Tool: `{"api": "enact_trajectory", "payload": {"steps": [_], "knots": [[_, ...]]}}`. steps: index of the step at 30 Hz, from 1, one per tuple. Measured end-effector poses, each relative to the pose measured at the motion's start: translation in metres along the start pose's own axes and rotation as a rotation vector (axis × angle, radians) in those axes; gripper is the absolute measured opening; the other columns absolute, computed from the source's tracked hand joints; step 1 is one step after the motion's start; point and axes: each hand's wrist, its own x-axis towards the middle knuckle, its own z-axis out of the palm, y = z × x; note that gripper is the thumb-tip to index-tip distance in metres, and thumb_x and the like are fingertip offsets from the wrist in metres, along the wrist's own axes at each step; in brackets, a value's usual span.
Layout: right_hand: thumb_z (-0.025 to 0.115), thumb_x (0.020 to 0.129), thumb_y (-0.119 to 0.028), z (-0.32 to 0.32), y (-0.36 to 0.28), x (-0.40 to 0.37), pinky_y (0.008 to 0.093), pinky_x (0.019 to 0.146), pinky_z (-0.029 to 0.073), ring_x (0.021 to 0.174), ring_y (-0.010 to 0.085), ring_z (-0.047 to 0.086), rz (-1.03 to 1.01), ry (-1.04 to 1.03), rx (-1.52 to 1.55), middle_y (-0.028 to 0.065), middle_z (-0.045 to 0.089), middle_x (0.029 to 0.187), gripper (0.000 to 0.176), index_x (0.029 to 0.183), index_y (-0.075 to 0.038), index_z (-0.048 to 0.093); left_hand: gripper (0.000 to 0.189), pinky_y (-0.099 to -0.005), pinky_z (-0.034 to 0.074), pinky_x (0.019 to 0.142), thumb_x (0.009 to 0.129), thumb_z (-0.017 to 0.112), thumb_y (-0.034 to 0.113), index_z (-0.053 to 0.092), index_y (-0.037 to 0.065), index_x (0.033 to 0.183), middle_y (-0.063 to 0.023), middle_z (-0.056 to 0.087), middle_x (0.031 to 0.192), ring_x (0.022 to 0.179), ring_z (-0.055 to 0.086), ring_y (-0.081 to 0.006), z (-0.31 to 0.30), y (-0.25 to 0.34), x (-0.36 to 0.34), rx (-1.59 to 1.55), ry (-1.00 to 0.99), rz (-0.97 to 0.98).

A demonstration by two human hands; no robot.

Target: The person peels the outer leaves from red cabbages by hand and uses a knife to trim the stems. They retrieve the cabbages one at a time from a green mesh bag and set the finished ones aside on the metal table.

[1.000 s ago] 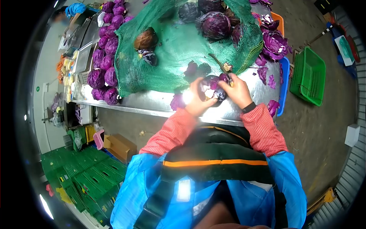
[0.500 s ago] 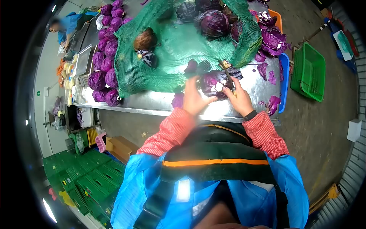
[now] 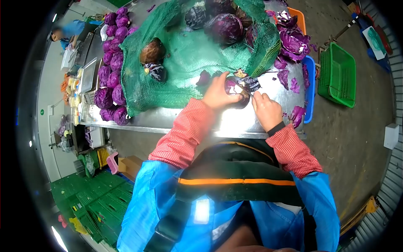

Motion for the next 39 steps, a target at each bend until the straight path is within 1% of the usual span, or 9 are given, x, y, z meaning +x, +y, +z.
{"api": "enact_trajectory", "payload": {"steps": [6,8,13,17,23,28,31,34,39], "knots": [[0.045,0.100,-0.030,0.019,0.071,0.044,0.0574,0.062,0.048,0.073,0.0473,0.063,0.459,-0.116,0.269,0.0264,0.066,0.078,0.030,0.105,-0.003,0.057,0.110,-0.0421,0.045,0.100,0.060,0.086,0.045,0.035,-0.004,0.145,-0.0276,0.051,0.119,0.113,0.055,-0.0369,0.007,-0.007,-0.008,0.071,-0.004,0.110],[0.050,0.098,-0.035,-0.004,0.052,0.057,0.0524,0.066,0.050,0.076,0.0446,0.065,0.317,-0.179,0.389,0.0256,0.067,0.079,0.036,0.122,-0.008,0.055,0.110,-0.0416,0.046,0.099,0.060,0.087,0.041,0.034,-0.003,0.146,-0.0262,0.051,0.119,0.112,0.056,-0.0363,0.002,0.001,-0.012,-0.029,0.031,0.048],[0.066,0.088,-0.032,-0.005,-0.012,0.059,0.0475,0.061,0.053,0.070,0.0406,0.067,0.106,-0.038,0.437,0.0220,0.067,0.076,0.037,0.113,-0.007,0.056,0.107,-0.0431,0.043,0.101,0.059,0.084,0.040,0.036,-0.003,0.145,-0.0255,0.050,0.120,0.114,0.052,-0.0383,0.001,-0.014,-0.008,-0.078,0.010,0.136],[0.063,0.088,-0.023,0.022,0.014,0.065,0.0505,0.058,0.051,0.065,0.0427,0.065,0.214,0.000,0.276,0.0222,0.065,0.070,0.023,0.093,-0.003,0.053,0.107,-0.0449,0.040,0.104,0.059,0.084,0.040,0.036,0.000,0.145,-0.0257,0.047,0.124,0.119,0.048,-0.0397,-0.002,-0.025,-0.021,-0.136,-0.009,0.201],[0.061,0.090,-0.025,0.055,0.062,0.031,0.0536,0.063,0.050,0.070,0.0445,0.065,0.450,-0.089,0.115,0.0236,0.067,0.075,0.028,0.105,-0.002,0.053,0.111,-0.0437,0.026,0.117,0.065,0.084,0.031,0.022,0.008,0.154,-0.0219,0.031,0.151,0.143,0.029,-0.0357,0.013,-0.042,-0.046,-0.313,-0.051,0.114],[0.064,0.091,-0.039,-0.019,0.000,0.037,0.0498,0.062,0.049,0.072,0.0427,0.066,0.475,-0.150,0.377,0.0206,0.067,0.078,0.056,0.131,-0.007,0.042,0.115,-0.0460,0.036,0.110,0.060,0.086,0.045,0.026,0.009,0.152,-0.0247,0.040,0.139,0.131,0.043,-0.0387,0.012,-0.049,-0.038,-0.345,-0.028,0.096],[0.064,0.091,-0.041,-0.003,-0.014,0.020,0.0442,0.066,0.050,0.073,0.0369,0.068,0.452,-0.076,0.660,0.0176,0.067,0.076,0.057,0.132,-0.006,0.045,0.116,-0.0465,0.040,0.106,0.059,0.088,0.045,0.027,0.010,0.152,-0.0267,0.045,0.130,0.124,0.048,-0.0405,0.014,-0.026,-0.038,-0.290,0.083,0.010],[0.065,0.093,-0.036,0.003,-0.009,0.009,0.0373,0.079,0.051,0.089,0.0303,0.068,0.549,-0.157,0.804,0.0218,0.068,0.097,0.053,0.131,-0.004,0.046,0.119,-0.0453,0.040,0.108,0.061,0.088,0.038,0.021,0.006,0.153,-0.0292,0.040,0.137,0.129,0.044,-0.0425,0.008,0.015,-0.052,-0.185,0.009,-0.210],[0.058,0.096,-0.038,0.016,-0.009,0.003,0.0403,0.063,0.049,0.070,0.0310,0.068,0.447,-0.143,0.831,0.0150,0.067,0.073,0.047,0.128,-0.004,0.050,0.113,-0.0491,0.041,0.103,0.053,0.092,0.037,0.036,0.010,0.148,-0.0280,0.044,0.131,0.121,0.048,-0.0448,0.008,0.015,-0.053,0.216,0.161,0.310]]}}
